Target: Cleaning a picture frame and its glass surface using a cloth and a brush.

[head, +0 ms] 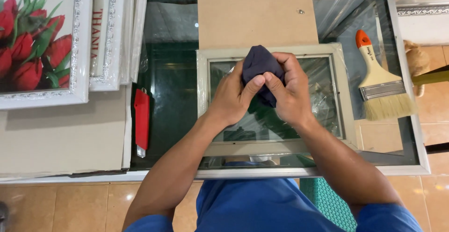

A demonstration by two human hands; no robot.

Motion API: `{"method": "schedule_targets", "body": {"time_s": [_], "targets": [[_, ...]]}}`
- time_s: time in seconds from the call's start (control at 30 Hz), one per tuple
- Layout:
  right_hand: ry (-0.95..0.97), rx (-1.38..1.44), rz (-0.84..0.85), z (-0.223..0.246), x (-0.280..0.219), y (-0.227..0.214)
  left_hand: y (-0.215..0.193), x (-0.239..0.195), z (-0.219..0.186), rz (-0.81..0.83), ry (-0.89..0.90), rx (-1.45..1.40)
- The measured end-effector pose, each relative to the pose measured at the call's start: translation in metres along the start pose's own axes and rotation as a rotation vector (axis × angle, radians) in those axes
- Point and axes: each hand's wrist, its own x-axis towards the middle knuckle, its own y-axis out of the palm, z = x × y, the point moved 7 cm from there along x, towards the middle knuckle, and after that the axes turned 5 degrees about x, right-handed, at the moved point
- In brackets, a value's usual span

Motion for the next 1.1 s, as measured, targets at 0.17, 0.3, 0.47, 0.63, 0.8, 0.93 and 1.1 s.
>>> {"method": "schedule_targets", "body": {"time_s": [0.17, 0.3, 0.47, 0.63, 0.8, 0.93, 1.1], "targets": [[0.031, 0.152, -0.014, -0.004, -0.001, 0.003, -0.002, -0.002, 0.002, -0.058, 0.016, -0.058], [0.026, 0.177, -0.064, -0.006, -0.003, 0.003, -0.002, -0.003, -0.002, -0.105, 0.015, -0.087], [0.051, 0.083, -0.098, -0.014, -0.004, -0.004, 0.006, -0.006, -0.015, -0.062, -0.018, -0.129], [0.175, 0.112, -0.051, -0.024, 0.001, -0.007, -0.003, -0.001, -0.011, -0.098, -0.102, -0.097], [0.093, -0.052, 0.126, -0.019, 0.018, -0.032, -0.04, 0.006, -0.002, -0.172, -0.112, 0.297], [-0.053, -0.274, 0.165, 0.012, 0.028, -0.081, -0.075, 0.005, -0.017, -0.276, -0.049, 0.424], [-0.142, -0.981, 0.029, -0.054, 0.023, -0.155, -0.076, 0.01, 0.024, -0.163, -0.202, 1.081]]}}
